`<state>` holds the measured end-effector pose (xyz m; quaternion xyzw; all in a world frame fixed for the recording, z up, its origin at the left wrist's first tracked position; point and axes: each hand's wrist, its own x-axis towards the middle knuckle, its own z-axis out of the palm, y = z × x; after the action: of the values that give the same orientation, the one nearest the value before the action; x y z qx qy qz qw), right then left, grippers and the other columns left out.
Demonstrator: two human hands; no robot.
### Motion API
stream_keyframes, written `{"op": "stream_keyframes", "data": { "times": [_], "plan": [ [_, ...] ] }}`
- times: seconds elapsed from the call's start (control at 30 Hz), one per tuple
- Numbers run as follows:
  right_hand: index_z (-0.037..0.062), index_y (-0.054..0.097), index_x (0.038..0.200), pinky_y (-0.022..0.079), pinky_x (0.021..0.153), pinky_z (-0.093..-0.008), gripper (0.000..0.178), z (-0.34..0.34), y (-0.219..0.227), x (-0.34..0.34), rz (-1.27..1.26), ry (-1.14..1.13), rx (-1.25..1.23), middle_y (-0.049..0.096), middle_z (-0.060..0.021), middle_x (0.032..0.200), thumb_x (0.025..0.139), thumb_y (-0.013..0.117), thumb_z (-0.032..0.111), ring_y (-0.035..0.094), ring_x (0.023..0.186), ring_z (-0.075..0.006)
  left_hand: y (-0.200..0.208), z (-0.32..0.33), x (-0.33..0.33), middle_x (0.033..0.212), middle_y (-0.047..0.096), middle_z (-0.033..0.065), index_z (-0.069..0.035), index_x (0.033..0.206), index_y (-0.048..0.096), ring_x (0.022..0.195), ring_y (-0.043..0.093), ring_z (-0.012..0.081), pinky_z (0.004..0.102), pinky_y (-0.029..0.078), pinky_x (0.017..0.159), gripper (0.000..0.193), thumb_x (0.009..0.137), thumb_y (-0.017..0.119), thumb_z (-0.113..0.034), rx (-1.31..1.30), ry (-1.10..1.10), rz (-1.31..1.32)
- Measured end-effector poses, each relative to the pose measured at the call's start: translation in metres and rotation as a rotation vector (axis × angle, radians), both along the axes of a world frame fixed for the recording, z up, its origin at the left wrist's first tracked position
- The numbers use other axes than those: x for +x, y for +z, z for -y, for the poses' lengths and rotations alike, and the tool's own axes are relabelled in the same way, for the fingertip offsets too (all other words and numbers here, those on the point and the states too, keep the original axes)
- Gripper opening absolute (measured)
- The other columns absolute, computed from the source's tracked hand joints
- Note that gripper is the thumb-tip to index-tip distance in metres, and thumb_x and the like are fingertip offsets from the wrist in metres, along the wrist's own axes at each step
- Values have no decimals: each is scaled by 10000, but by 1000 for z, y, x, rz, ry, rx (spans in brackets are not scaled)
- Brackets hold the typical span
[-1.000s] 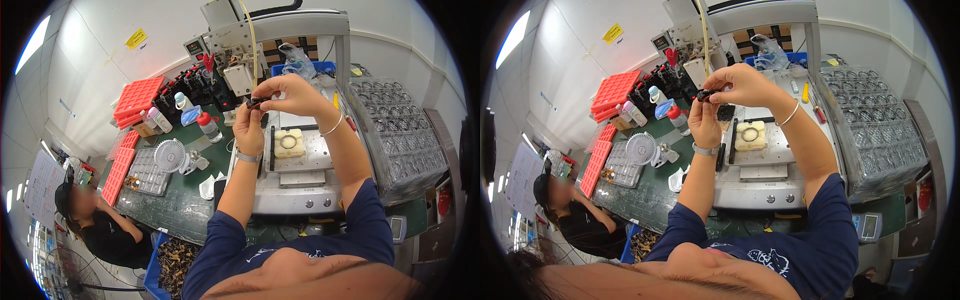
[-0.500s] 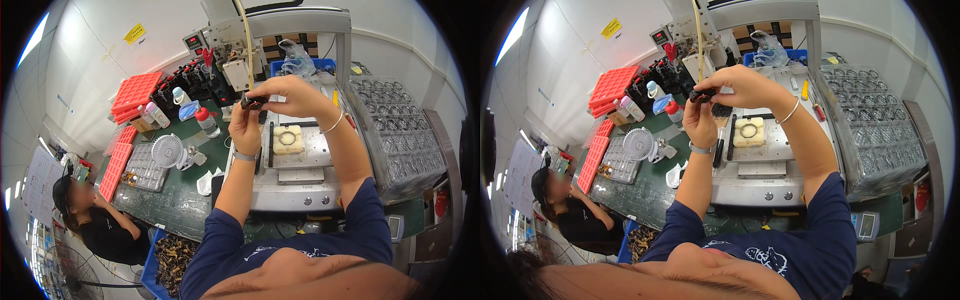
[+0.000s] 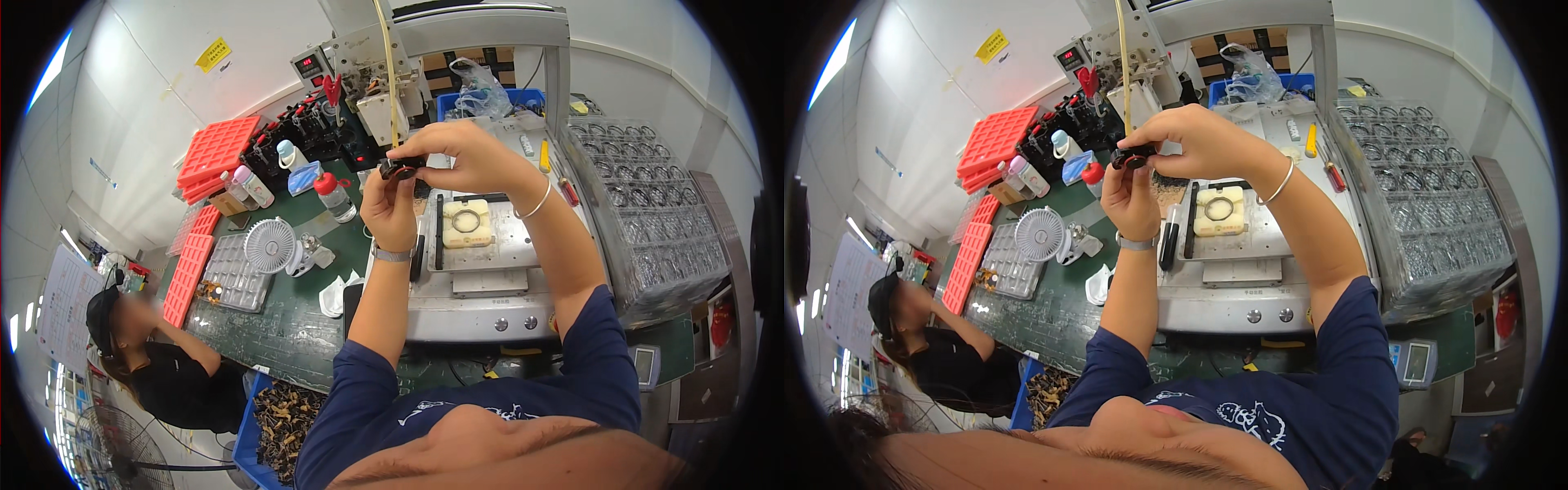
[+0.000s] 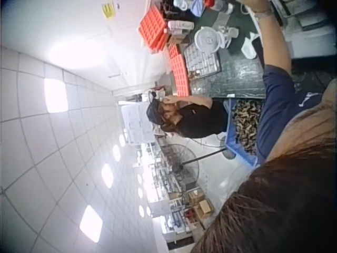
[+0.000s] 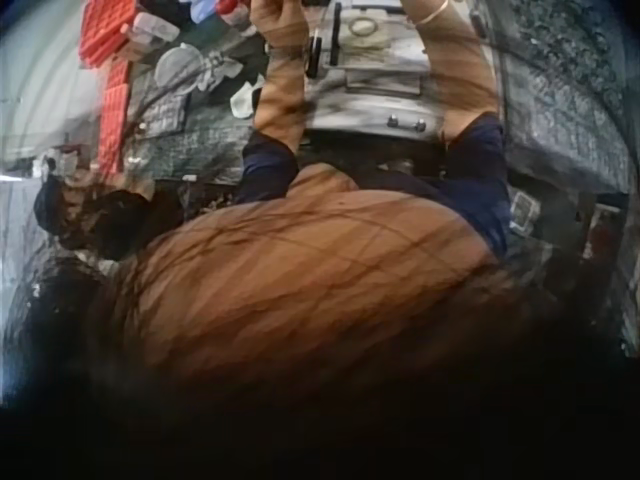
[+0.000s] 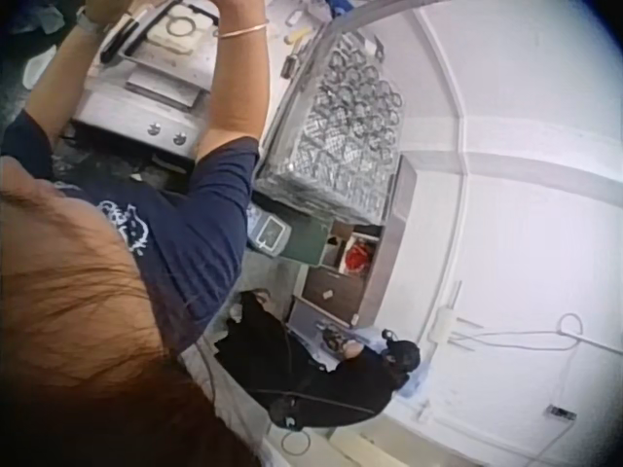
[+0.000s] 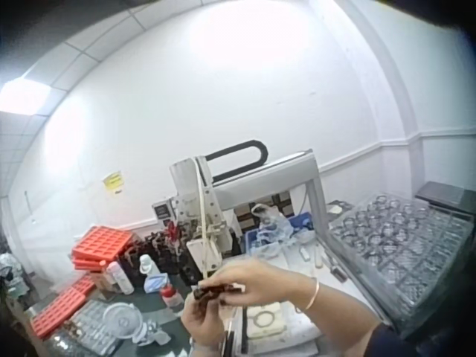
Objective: Assembling electronic parts and trimming components using pliers at a production workbench.
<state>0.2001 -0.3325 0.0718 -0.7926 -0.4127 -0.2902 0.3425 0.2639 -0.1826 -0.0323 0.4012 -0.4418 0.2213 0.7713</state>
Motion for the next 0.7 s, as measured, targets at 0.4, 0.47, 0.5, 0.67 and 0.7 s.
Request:
{"op": "stream_keyframes", "data": {
  "times": [0.4, 0.47, 0.5, 0.67, 0.7],
  "plan": [
    [48, 684, 1045, 496, 752, -360, 295, 0, -5, 7, 290, -196, -104, 663, -95, 902, 751, 689, 19, 604, 862, -265, 13, 4, -7, 1046, 638, 96, 7, 1131, 518, 992, 633, 167, 301, 542, 896, 221, 920, 583, -8, -98, -276, -341],
    [42, 683, 1027, 496, 756, -362, 276, 1, -10, 11, 300, -203, -100, 662, -96, 904, 751, 684, 17, 603, 862, -270, 10, 3, -4, 1033, 639, 96, -4, 1113, 515, 983, 640, 172, 307, 559, 890, 210, 917, 588, -12, -108, -353, -446],
    [37, 682, 1009, 496, 759, -365, 258, 1, -13, 13, 310, -208, -95, 660, -97, 906, 752, 678, 15, 601, 863, -275, 9, 3, -3, 1026, 641, 88, -6, 1108, 514, 955, 649, 174, 315, 563, 879, 208, 916, 594, -22, -108, -389, -523],
    [24, 684, 983, 495, 781, -365, 236, 2, -21, 21, 317, -232, -143, 662, -98, 887, 748, 661, 22, 600, 864, -274, 6, -3, 1, 1022, 647, 87, -4, 1079, 532, 939, 663, 182, 302, 573, 859, 166, 933, 584, -65, -108, -563, -714],
    [21, 688, 966, 494, 795, -364, 232, 0, -21, 21, 338, -247, -162, 665, -97, 868, 737, 656, 26, 600, 861, -267, 4, -5, 4, 1022, 649, 92, -3, 1067, 541, 943, 664, 185, 293, 573, 860, 150, 939, 577, -73, -141, -638, -743]
  ]
}}
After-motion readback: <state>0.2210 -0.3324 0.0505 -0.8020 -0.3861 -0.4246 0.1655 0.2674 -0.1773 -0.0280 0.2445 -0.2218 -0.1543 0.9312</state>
